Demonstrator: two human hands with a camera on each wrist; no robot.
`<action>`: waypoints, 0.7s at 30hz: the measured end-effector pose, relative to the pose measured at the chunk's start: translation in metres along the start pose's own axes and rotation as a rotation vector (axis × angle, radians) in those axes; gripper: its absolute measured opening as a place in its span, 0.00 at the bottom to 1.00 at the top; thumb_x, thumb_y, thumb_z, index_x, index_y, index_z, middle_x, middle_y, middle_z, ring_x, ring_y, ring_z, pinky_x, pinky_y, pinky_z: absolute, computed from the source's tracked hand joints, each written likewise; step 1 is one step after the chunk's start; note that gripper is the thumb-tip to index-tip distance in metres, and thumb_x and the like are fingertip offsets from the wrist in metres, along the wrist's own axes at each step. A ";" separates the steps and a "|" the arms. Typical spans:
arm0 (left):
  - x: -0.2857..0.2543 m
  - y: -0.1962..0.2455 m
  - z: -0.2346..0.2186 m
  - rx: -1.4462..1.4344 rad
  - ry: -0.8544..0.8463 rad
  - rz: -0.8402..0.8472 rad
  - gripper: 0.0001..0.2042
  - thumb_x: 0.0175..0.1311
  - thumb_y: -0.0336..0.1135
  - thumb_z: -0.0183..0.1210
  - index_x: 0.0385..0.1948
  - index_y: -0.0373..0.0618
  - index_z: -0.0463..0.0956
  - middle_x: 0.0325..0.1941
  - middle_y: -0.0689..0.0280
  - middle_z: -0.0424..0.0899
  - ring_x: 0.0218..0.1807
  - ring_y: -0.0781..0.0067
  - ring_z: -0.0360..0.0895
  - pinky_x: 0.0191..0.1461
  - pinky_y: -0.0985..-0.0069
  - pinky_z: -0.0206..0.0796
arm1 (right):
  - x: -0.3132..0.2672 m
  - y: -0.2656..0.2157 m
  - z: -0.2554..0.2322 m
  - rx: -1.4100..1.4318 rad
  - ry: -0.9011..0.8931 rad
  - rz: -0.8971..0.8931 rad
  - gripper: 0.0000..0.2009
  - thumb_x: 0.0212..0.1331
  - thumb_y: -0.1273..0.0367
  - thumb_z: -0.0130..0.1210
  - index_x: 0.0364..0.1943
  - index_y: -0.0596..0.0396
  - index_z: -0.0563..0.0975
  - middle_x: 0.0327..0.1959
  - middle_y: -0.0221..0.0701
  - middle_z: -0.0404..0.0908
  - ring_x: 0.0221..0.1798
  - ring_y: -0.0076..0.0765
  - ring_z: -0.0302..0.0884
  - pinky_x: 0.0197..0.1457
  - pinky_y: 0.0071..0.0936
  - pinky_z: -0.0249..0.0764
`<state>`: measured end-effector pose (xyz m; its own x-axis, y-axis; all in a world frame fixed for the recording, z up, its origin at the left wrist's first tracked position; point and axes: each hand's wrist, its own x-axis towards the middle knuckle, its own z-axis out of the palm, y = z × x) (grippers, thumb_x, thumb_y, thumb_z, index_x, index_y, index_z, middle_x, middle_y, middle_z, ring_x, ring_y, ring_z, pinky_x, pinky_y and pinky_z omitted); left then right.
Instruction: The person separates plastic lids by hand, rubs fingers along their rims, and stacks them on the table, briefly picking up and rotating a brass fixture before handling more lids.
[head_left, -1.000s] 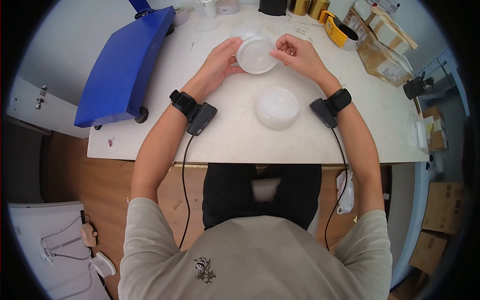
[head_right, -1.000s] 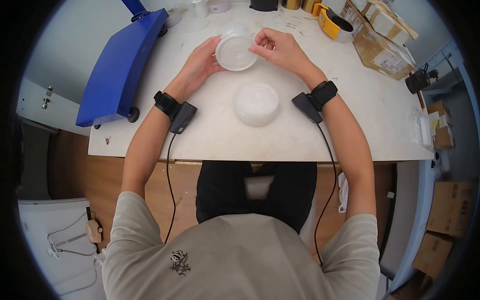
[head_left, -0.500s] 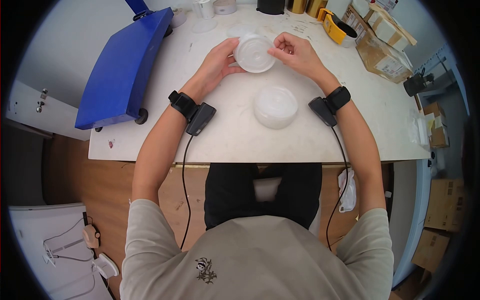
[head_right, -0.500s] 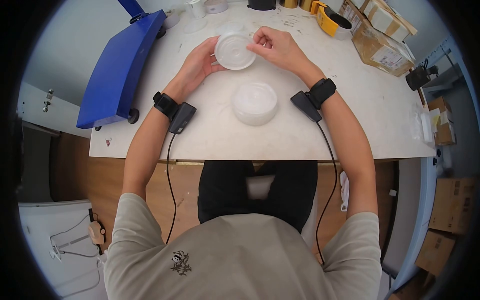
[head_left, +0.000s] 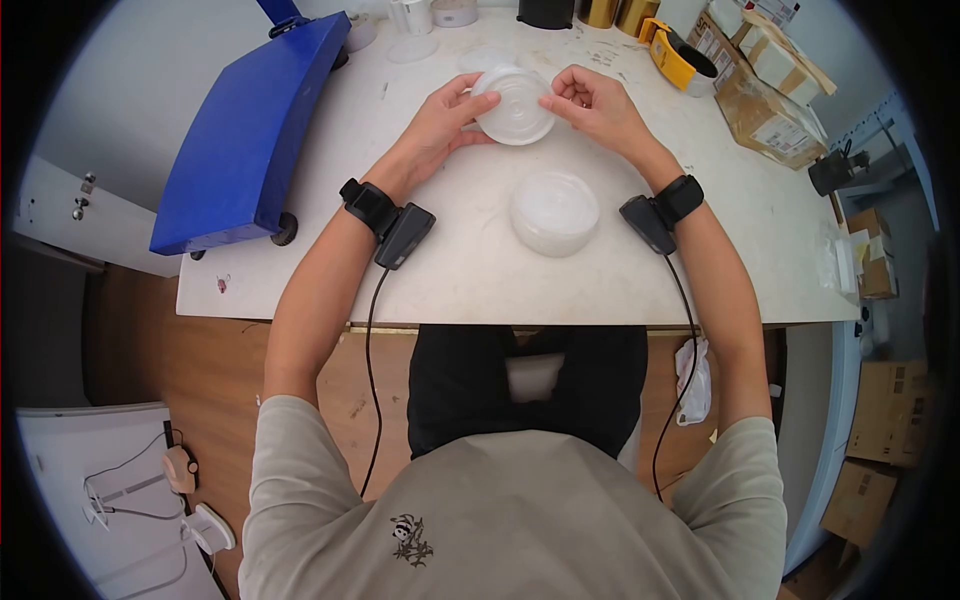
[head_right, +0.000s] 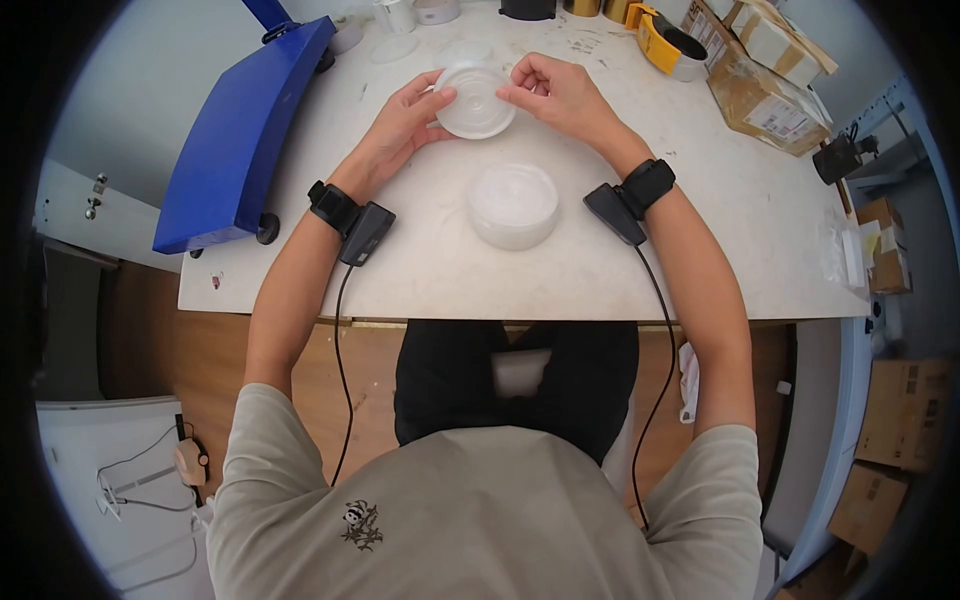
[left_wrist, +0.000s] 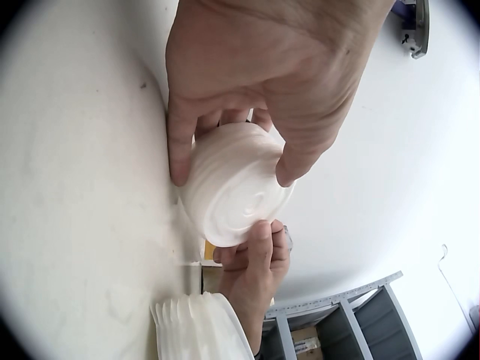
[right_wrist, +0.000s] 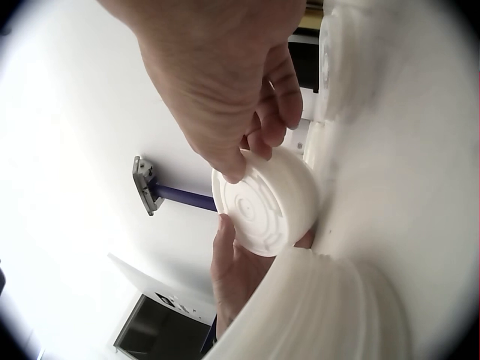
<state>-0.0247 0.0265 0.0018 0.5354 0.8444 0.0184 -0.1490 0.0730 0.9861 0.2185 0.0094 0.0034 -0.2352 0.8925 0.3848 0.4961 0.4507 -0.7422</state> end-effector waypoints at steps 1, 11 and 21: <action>0.000 0.000 0.000 0.001 -0.008 0.001 0.28 0.68 0.39 0.60 0.65 0.38 0.61 0.59 0.59 0.75 0.58 0.70 0.76 0.62 0.66 0.73 | 0.000 0.000 0.000 0.000 0.001 0.000 0.13 0.58 0.60 0.66 0.33 0.55 0.78 0.24 0.20 0.75 0.26 0.14 0.67 0.30 0.16 0.66; 0.002 -0.003 -0.002 -0.024 0.005 -0.016 0.26 0.68 0.39 0.59 0.64 0.38 0.62 0.58 0.59 0.76 0.59 0.70 0.76 0.63 0.67 0.72 | -0.001 -0.002 0.000 0.038 0.007 -0.055 0.11 0.61 0.62 0.63 0.37 0.54 0.77 0.24 0.19 0.75 0.25 0.13 0.66 0.28 0.15 0.63; 0.003 -0.005 -0.004 -0.043 -0.042 0.008 0.26 0.68 0.39 0.59 0.64 0.37 0.62 0.60 0.59 0.75 0.59 0.70 0.76 0.64 0.66 0.71 | -0.001 -0.004 0.000 0.164 -0.013 0.024 0.11 0.60 0.63 0.65 0.36 0.56 0.78 0.23 0.19 0.75 0.23 0.12 0.65 0.26 0.14 0.63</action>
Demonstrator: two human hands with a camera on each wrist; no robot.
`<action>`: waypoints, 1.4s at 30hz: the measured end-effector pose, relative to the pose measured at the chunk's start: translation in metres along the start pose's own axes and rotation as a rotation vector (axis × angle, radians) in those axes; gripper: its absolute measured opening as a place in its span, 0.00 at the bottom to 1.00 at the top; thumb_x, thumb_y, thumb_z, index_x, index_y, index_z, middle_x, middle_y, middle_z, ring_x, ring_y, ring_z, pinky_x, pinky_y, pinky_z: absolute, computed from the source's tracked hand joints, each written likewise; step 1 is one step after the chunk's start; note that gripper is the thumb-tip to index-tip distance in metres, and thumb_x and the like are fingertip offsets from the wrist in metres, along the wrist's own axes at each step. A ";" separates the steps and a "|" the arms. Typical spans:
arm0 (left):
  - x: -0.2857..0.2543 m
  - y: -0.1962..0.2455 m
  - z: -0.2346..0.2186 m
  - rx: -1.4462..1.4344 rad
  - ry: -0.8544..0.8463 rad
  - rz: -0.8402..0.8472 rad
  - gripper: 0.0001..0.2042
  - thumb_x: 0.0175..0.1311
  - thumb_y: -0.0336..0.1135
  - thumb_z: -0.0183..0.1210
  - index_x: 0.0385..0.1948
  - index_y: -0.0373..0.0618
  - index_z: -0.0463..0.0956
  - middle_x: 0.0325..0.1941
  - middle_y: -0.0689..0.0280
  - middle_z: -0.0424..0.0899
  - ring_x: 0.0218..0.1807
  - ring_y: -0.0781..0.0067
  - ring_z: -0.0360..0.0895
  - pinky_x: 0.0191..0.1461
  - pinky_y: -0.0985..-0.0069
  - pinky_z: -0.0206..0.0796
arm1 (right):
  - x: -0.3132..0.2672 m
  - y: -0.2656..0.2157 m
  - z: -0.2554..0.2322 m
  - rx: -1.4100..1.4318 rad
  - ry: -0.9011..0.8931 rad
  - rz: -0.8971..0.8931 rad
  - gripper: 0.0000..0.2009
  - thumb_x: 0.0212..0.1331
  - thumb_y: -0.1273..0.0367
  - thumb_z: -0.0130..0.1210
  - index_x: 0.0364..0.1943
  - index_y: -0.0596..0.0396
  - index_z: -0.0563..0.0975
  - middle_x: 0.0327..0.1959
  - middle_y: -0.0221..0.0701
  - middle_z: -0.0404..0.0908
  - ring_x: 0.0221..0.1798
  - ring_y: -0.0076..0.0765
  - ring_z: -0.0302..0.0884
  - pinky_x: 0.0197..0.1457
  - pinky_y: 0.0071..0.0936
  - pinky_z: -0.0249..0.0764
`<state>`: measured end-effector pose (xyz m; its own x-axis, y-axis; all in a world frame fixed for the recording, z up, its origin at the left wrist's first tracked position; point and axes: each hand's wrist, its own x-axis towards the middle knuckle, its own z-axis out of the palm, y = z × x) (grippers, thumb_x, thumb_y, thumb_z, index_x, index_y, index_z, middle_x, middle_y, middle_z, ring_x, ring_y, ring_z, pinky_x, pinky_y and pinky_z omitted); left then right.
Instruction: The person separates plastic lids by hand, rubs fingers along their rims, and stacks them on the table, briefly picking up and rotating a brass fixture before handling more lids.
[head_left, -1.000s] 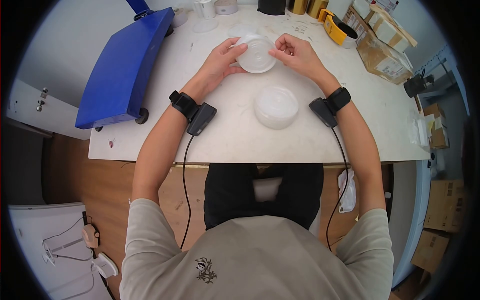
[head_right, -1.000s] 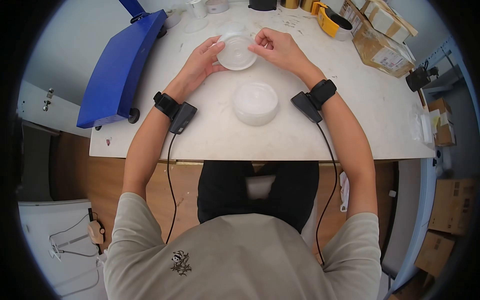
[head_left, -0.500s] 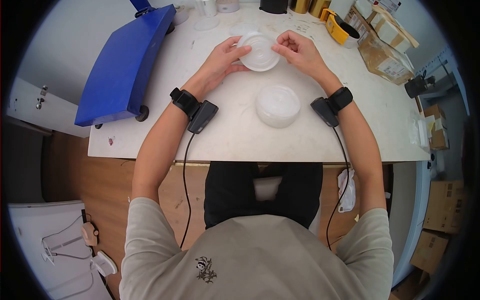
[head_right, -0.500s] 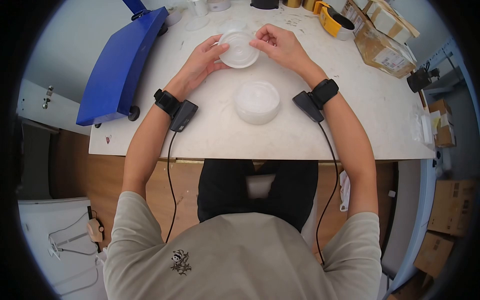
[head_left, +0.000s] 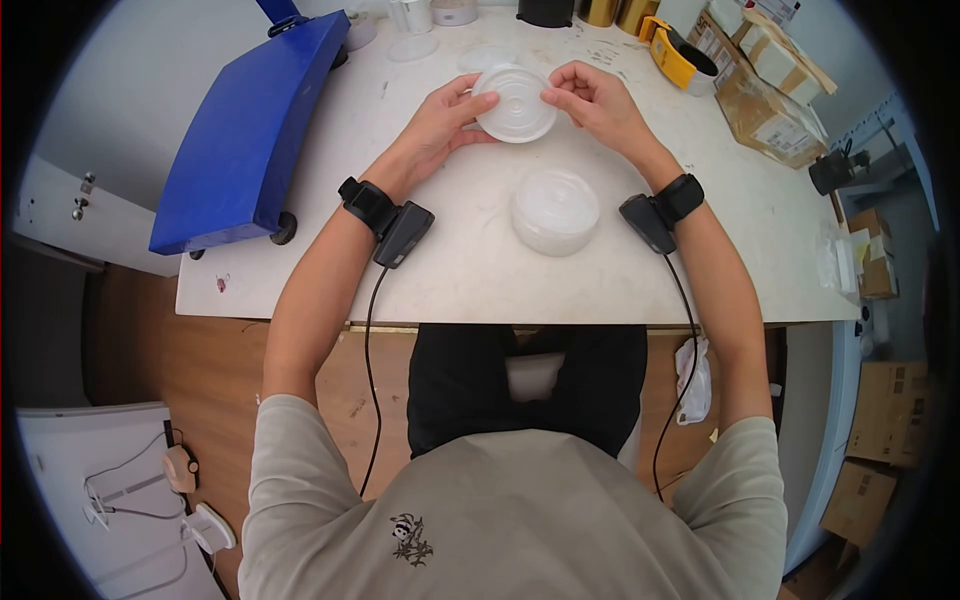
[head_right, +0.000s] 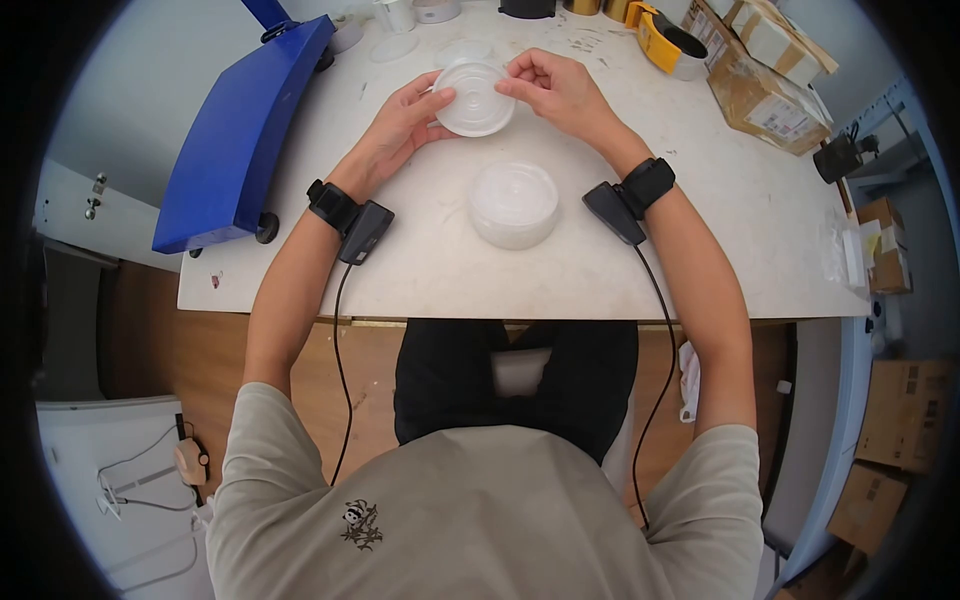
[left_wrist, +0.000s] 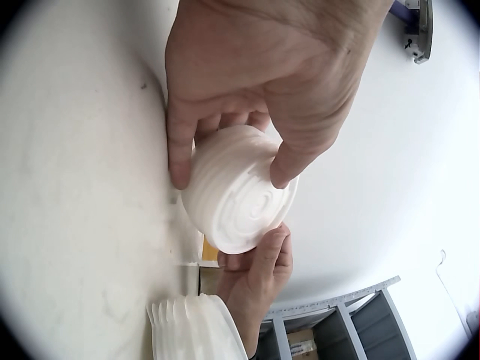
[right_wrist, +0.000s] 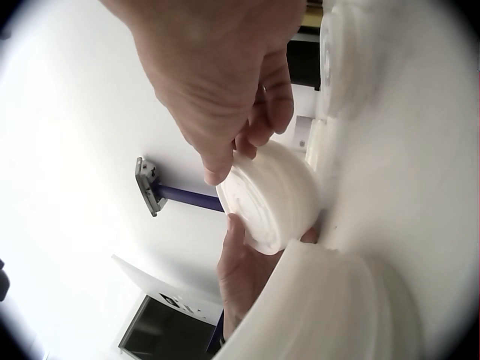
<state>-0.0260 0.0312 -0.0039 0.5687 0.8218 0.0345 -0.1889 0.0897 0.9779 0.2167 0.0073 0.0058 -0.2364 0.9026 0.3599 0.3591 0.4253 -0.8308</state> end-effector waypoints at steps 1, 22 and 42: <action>0.000 -0.001 0.000 -0.003 -0.007 0.002 0.27 0.69 0.39 0.58 0.65 0.38 0.62 0.61 0.59 0.75 0.59 0.70 0.76 0.64 0.66 0.71 | 0.000 0.000 0.001 0.001 0.002 0.001 0.11 0.60 0.63 0.65 0.36 0.56 0.78 0.23 0.19 0.75 0.23 0.12 0.65 0.26 0.14 0.63; -0.002 0.002 0.000 0.065 -0.030 0.056 0.30 0.64 0.38 0.63 0.66 0.39 0.62 0.60 0.63 0.77 0.61 0.71 0.75 0.64 0.66 0.71 | 0.003 0.002 0.001 -0.011 0.056 0.063 0.13 0.57 0.60 0.67 0.31 0.54 0.78 0.21 0.20 0.75 0.23 0.13 0.67 0.25 0.14 0.64; -0.004 0.000 0.001 0.065 -0.043 0.056 0.30 0.63 0.36 0.64 0.66 0.41 0.63 0.60 0.64 0.76 0.59 0.72 0.75 0.60 0.70 0.71 | -0.001 0.000 -0.003 -0.019 -0.095 0.068 0.17 0.66 0.54 0.56 0.36 0.55 0.81 0.25 0.21 0.78 0.26 0.17 0.72 0.31 0.18 0.69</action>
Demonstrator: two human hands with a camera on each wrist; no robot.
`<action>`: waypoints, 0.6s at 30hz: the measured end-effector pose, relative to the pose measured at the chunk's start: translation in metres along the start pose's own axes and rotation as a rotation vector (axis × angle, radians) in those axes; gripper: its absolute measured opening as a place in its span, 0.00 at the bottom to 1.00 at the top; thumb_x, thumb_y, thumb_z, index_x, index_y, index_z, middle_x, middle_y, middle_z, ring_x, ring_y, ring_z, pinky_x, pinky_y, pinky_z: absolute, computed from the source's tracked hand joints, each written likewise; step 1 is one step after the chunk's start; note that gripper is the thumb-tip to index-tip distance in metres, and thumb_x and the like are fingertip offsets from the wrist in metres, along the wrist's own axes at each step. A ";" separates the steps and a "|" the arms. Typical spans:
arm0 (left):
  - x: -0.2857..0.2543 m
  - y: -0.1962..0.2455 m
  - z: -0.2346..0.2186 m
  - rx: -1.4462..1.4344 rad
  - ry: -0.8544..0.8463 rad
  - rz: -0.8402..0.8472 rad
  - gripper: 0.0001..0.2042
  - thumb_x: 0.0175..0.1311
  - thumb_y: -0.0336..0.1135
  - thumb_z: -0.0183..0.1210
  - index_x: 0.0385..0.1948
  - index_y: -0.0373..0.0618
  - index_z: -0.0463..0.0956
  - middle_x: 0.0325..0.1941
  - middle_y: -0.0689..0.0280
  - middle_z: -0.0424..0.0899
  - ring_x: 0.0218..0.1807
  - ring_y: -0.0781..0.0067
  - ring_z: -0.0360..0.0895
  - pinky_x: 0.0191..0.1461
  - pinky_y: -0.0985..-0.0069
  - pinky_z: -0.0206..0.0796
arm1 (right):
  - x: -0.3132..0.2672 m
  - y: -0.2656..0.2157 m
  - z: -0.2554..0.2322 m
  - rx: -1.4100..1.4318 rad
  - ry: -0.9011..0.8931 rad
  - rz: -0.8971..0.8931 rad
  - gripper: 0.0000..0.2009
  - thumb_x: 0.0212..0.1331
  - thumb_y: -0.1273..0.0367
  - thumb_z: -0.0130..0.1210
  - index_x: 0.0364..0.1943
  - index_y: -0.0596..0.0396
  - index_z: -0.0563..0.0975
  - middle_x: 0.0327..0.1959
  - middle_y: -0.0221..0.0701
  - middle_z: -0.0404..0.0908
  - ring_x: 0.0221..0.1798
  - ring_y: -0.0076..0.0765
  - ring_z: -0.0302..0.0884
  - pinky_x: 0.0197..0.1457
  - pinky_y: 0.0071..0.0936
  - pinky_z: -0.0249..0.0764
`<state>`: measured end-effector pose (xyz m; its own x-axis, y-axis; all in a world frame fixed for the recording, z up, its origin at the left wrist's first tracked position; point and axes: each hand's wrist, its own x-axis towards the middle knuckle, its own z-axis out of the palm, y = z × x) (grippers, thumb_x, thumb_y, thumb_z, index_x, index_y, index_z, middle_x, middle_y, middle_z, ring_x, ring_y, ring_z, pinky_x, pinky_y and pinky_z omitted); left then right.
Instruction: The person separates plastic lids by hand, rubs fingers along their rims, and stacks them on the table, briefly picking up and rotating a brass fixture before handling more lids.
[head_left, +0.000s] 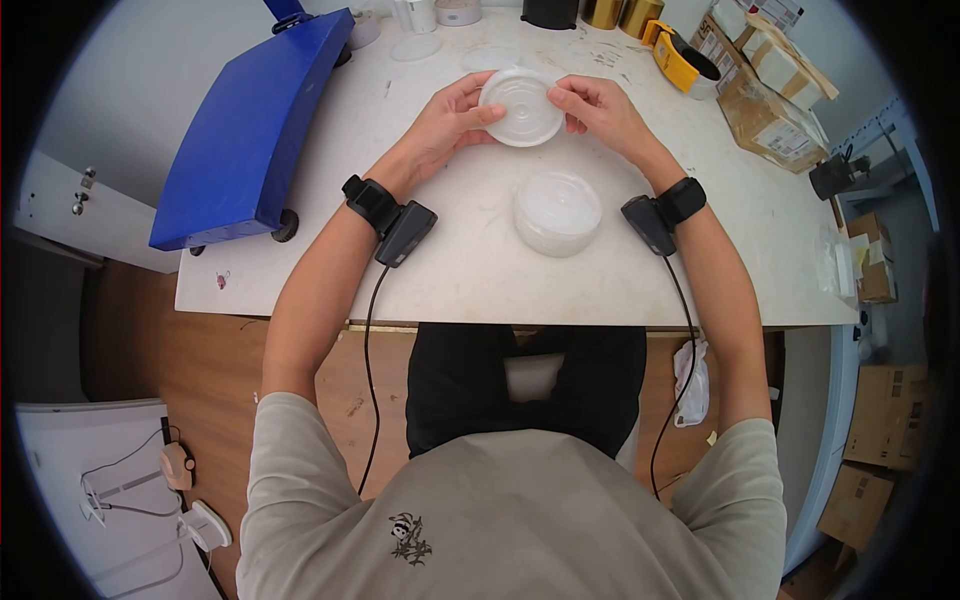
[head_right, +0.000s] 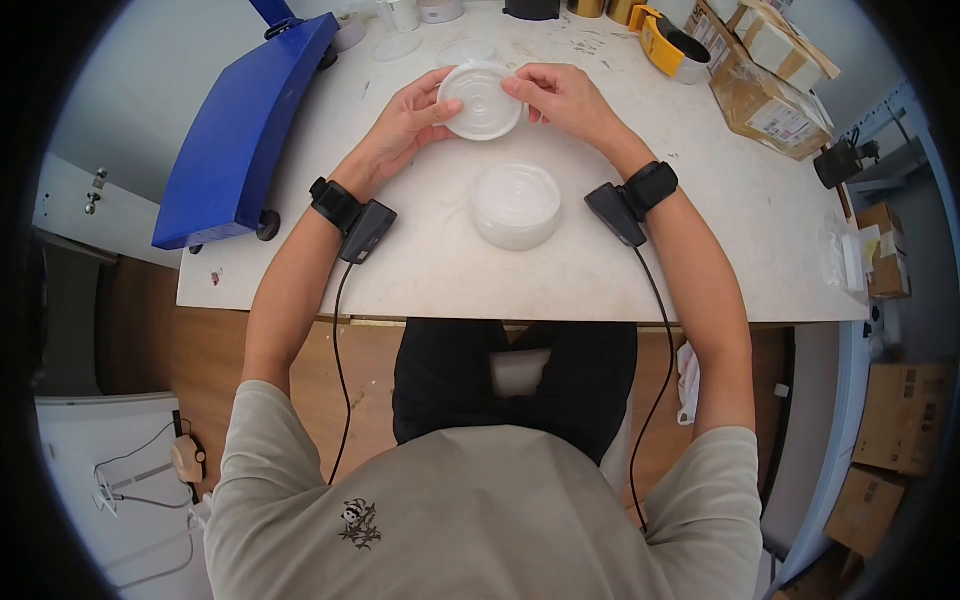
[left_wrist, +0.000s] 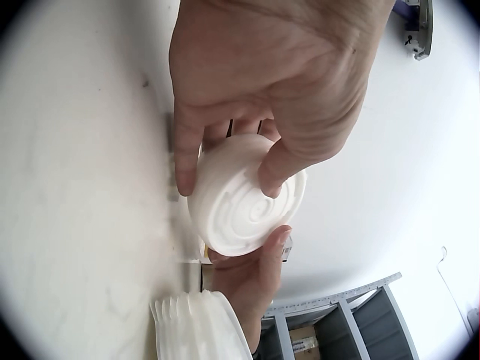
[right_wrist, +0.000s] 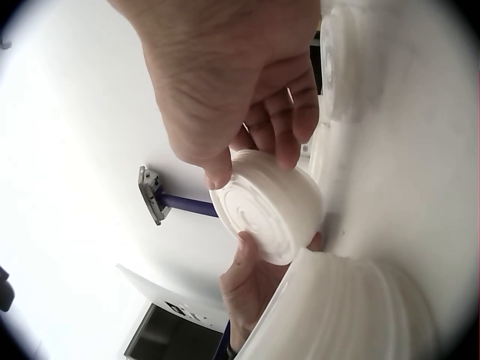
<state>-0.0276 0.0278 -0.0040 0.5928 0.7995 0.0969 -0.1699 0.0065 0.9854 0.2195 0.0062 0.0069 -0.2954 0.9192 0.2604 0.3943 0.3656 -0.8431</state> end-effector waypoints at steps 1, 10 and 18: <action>0.000 0.001 0.000 0.000 0.004 -0.003 0.30 0.64 0.35 0.64 0.66 0.41 0.63 0.61 0.63 0.76 0.60 0.72 0.74 0.63 0.68 0.71 | 0.000 0.000 0.001 0.001 0.001 0.000 0.17 0.66 0.54 0.56 0.36 0.55 0.81 0.25 0.21 0.78 0.26 0.17 0.72 0.31 0.18 0.69; -0.002 0.006 0.005 0.069 0.092 0.002 0.28 0.66 0.37 0.62 0.65 0.41 0.64 0.57 0.64 0.79 0.58 0.73 0.76 0.60 0.70 0.72 | -0.001 -0.001 0.003 0.066 -0.040 0.060 0.17 0.65 0.54 0.57 0.38 0.56 0.80 0.27 0.24 0.81 0.30 0.19 0.78 0.33 0.19 0.72; 0.001 0.005 0.007 0.004 0.070 0.014 0.30 0.65 0.40 0.63 0.65 0.37 0.62 0.55 0.60 0.80 0.56 0.72 0.77 0.59 0.71 0.72 | 0.001 0.000 0.001 -0.012 0.015 0.031 0.16 0.68 0.55 0.53 0.40 0.54 0.80 0.28 0.21 0.79 0.28 0.15 0.74 0.31 0.16 0.69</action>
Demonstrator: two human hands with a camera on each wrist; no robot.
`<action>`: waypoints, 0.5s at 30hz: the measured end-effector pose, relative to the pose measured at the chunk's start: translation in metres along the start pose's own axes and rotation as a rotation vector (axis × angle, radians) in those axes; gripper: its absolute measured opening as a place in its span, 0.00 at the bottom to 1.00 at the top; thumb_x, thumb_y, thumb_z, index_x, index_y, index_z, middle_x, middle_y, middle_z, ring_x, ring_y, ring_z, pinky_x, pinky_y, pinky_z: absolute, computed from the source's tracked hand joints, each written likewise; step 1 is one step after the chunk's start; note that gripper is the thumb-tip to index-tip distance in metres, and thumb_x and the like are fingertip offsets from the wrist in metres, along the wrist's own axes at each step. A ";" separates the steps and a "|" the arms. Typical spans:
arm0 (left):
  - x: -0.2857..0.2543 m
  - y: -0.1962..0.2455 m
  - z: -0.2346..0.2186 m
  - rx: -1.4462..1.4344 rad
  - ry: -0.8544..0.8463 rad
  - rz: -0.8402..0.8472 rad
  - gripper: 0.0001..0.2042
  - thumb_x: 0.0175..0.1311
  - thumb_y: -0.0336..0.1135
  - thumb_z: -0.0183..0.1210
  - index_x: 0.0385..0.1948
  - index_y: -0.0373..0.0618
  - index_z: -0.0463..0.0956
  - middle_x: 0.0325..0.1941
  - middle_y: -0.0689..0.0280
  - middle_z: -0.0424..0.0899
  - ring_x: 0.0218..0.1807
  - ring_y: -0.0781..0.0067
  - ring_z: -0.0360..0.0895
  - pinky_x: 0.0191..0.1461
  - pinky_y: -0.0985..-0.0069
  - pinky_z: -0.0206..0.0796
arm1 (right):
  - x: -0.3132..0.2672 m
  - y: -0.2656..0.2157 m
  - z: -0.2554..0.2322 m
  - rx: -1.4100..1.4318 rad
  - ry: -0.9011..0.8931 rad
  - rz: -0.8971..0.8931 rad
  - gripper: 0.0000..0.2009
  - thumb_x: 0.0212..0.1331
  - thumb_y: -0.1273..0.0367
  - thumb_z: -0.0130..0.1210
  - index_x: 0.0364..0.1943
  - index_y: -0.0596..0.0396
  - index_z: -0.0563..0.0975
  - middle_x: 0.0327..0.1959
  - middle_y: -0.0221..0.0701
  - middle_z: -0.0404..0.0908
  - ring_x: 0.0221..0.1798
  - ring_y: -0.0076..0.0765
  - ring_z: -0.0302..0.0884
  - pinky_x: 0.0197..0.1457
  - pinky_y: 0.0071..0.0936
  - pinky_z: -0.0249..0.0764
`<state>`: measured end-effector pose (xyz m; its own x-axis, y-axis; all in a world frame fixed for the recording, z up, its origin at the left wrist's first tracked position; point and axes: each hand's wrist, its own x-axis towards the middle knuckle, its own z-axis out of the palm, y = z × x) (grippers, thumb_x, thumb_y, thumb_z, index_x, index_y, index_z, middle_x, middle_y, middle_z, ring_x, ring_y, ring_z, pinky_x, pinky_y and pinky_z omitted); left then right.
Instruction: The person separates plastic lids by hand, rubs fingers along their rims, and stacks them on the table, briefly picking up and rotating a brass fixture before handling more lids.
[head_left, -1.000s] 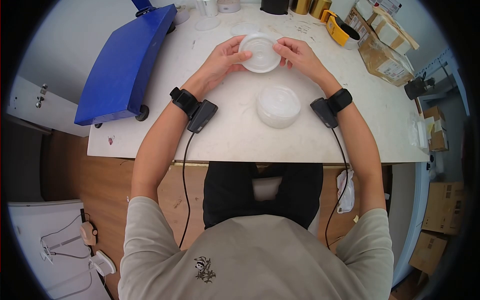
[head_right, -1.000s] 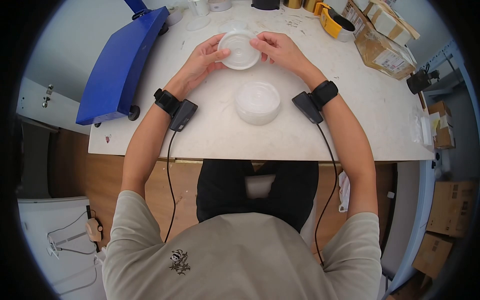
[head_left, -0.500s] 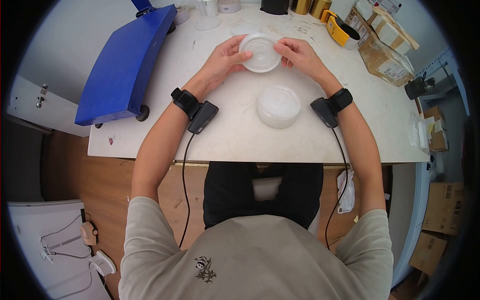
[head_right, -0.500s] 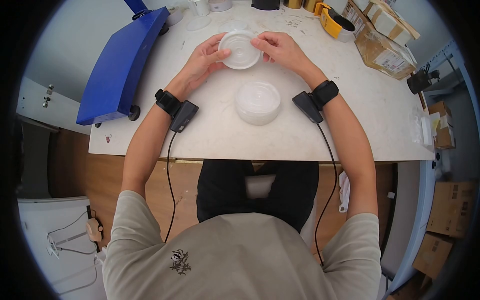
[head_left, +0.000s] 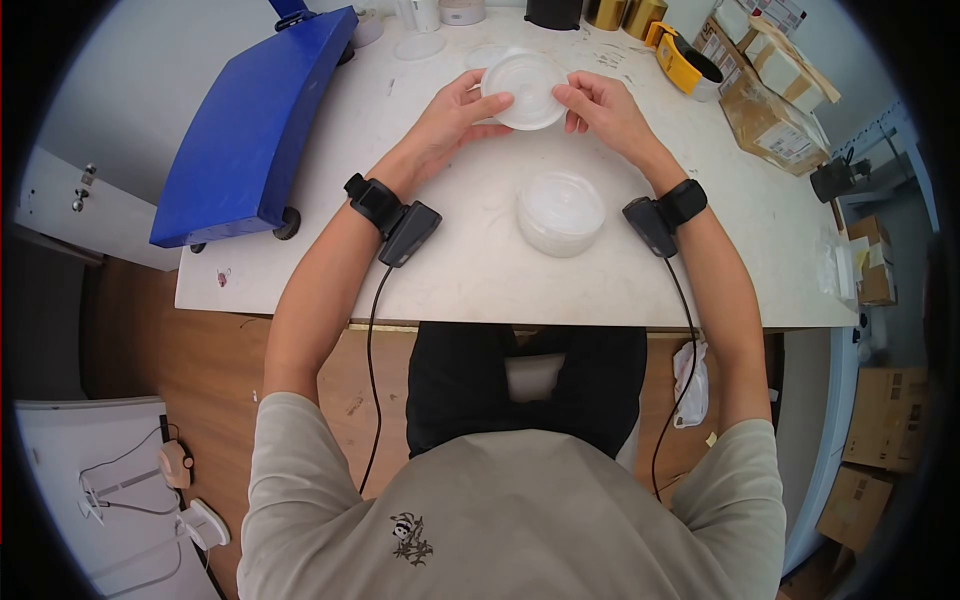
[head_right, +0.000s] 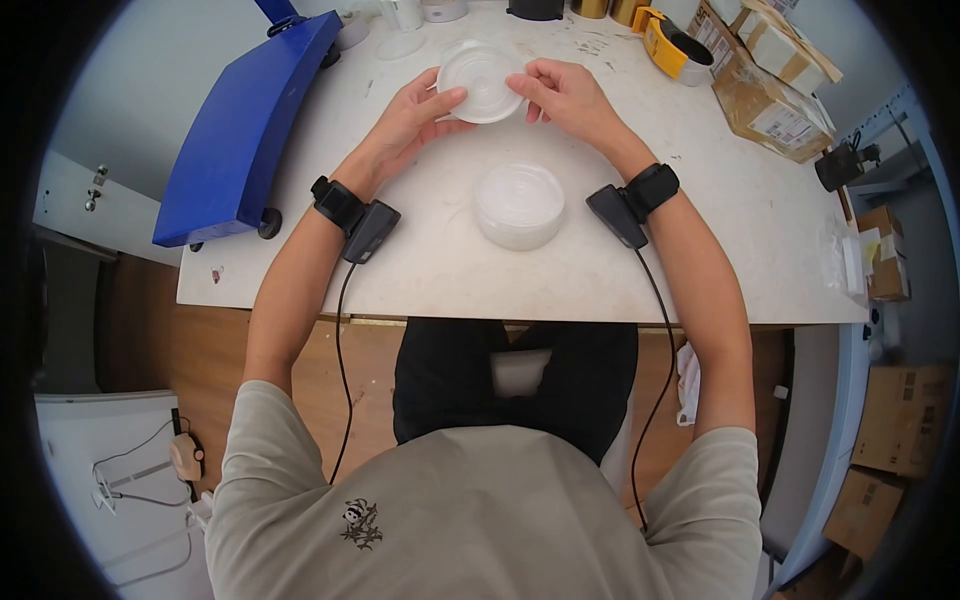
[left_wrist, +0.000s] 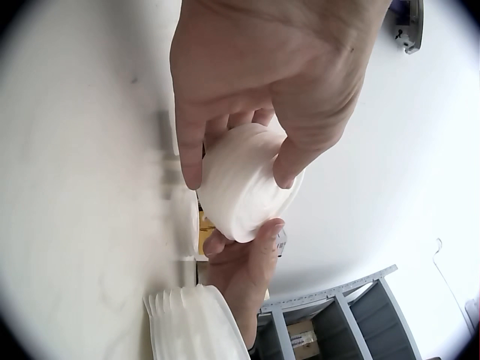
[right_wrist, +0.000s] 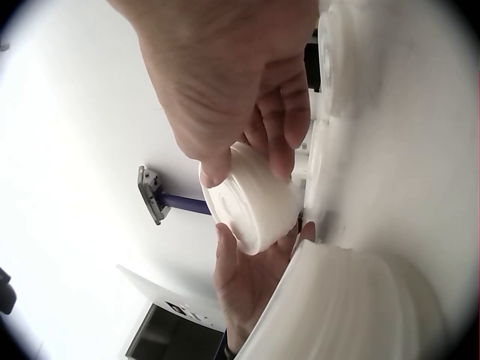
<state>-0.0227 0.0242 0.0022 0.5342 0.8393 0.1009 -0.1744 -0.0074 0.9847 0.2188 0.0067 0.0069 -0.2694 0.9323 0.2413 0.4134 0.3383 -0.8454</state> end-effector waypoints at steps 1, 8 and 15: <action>0.000 0.000 0.001 -0.007 0.010 0.013 0.30 0.65 0.40 0.63 0.64 0.37 0.62 0.54 0.60 0.80 0.56 0.72 0.78 0.59 0.71 0.72 | 0.000 -0.001 0.000 0.000 -0.001 0.000 0.16 0.68 0.55 0.53 0.40 0.54 0.80 0.28 0.21 0.79 0.28 0.15 0.74 0.31 0.16 0.69; 0.005 0.004 -0.014 0.075 0.152 0.031 0.28 0.67 0.45 0.60 0.61 0.34 0.65 0.50 0.59 0.82 0.51 0.73 0.80 0.57 0.71 0.73 | -0.002 -0.002 -0.001 0.090 0.003 -0.011 0.15 0.68 0.57 0.53 0.47 0.54 0.78 0.35 0.24 0.83 0.29 0.16 0.75 0.33 0.16 0.71; 0.012 0.006 -0.056 0.147 0.367 -0.031 0.28 0.68 0.48 0.57 0.59 0.31 0.65 0.50 0.55 0.80 0.49 0.69 0.80 0.54 0.73 0.74 | -0.011 -0.027 -0.005 -0.257 -0.416 -0.029 0.27 0.59 0.56 0.62 0.60 0.50 0.71 0.59 0.31 0.76 0.53 0.27 0.75 0.53 0.30 0.74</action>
<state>-0.0637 0.0653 0.0011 0.2017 0.9786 0.0397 -0.0279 -0.0348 0.9990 0.2152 -0.0123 0.0294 -0.5873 0.8093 0.0076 0.5876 0.4329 -0.6837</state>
